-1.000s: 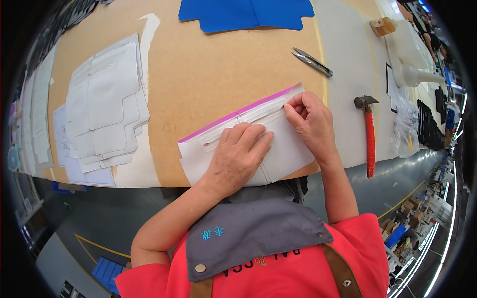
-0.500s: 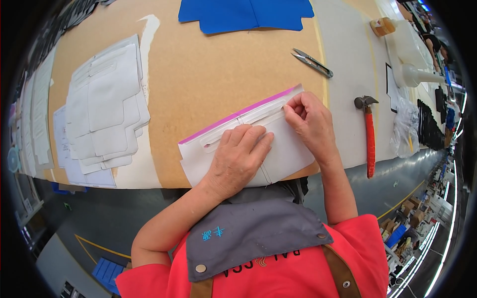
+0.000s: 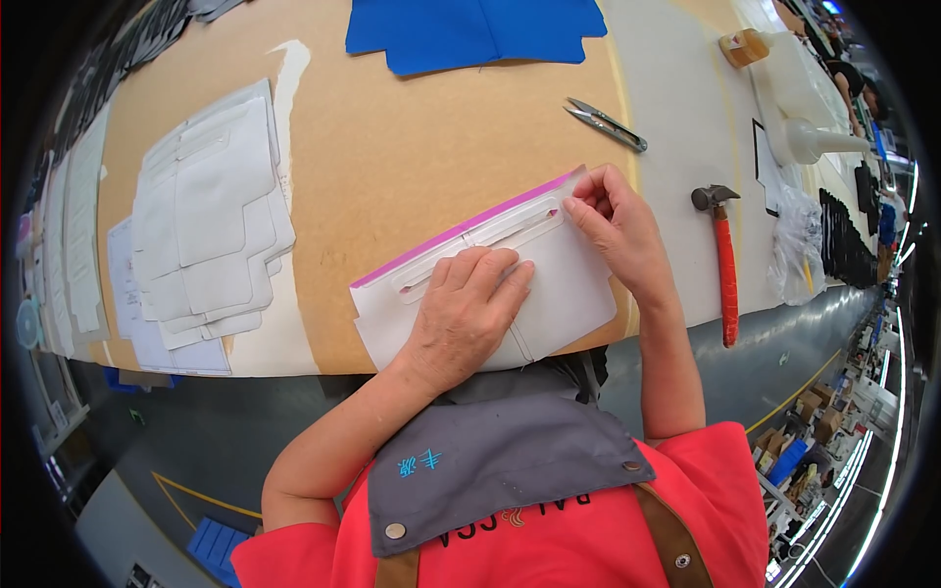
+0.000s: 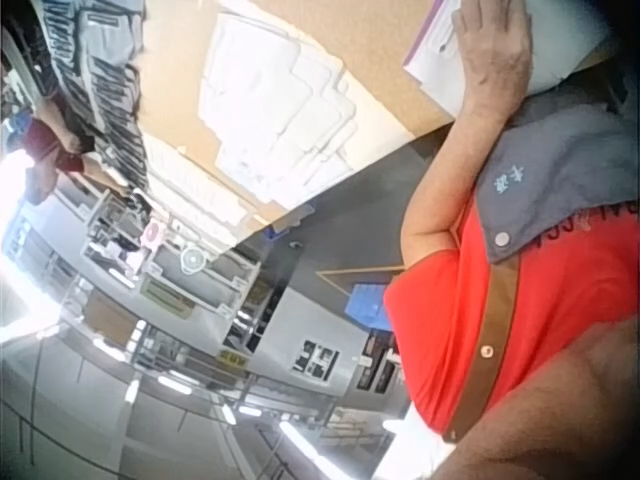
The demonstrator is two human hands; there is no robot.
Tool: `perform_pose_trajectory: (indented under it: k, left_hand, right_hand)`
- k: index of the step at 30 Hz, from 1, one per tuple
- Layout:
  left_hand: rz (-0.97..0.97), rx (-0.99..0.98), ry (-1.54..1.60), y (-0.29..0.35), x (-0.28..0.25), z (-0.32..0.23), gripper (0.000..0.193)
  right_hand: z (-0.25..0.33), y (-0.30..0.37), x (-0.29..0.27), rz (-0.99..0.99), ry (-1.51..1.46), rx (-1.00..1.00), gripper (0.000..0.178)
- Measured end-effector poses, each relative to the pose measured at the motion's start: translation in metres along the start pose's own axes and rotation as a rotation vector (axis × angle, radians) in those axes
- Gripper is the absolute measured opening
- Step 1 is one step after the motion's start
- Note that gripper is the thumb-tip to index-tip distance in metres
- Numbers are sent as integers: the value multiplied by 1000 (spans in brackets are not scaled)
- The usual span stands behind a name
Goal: Manually align and attach a pink zipper strip to a white leather piece using small pliers.
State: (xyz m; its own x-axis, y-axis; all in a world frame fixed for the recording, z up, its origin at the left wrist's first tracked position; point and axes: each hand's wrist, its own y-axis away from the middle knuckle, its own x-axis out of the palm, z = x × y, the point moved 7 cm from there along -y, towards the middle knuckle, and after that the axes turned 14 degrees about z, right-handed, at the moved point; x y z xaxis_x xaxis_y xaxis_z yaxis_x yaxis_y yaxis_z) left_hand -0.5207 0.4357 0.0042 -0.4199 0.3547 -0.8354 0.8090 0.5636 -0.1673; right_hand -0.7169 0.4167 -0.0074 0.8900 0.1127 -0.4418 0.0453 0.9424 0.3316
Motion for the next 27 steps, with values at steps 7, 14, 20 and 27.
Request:
perform_pose_trajectory:
  k: [7, 14, 20, 27]
  left_hand:
    - [-12, 26, -14, 0, -2, -2, 34]
    - [162, 264, -82, -7, -6, 6, 34]
    - [46, 265, -184, 23, -29, 10, 46]
    - [-149, -493, 48, 40, -71, 75, 92]
  right_hand:
    - [3, -1, -2, -4, 83, 8, 19]
    - [38, 14, 7, 67, 179, -20, 25]
    - [66, 0, 38, 32, 476, -498, 27]
    - [58, -21, 55, 354, 399, -296, 23]
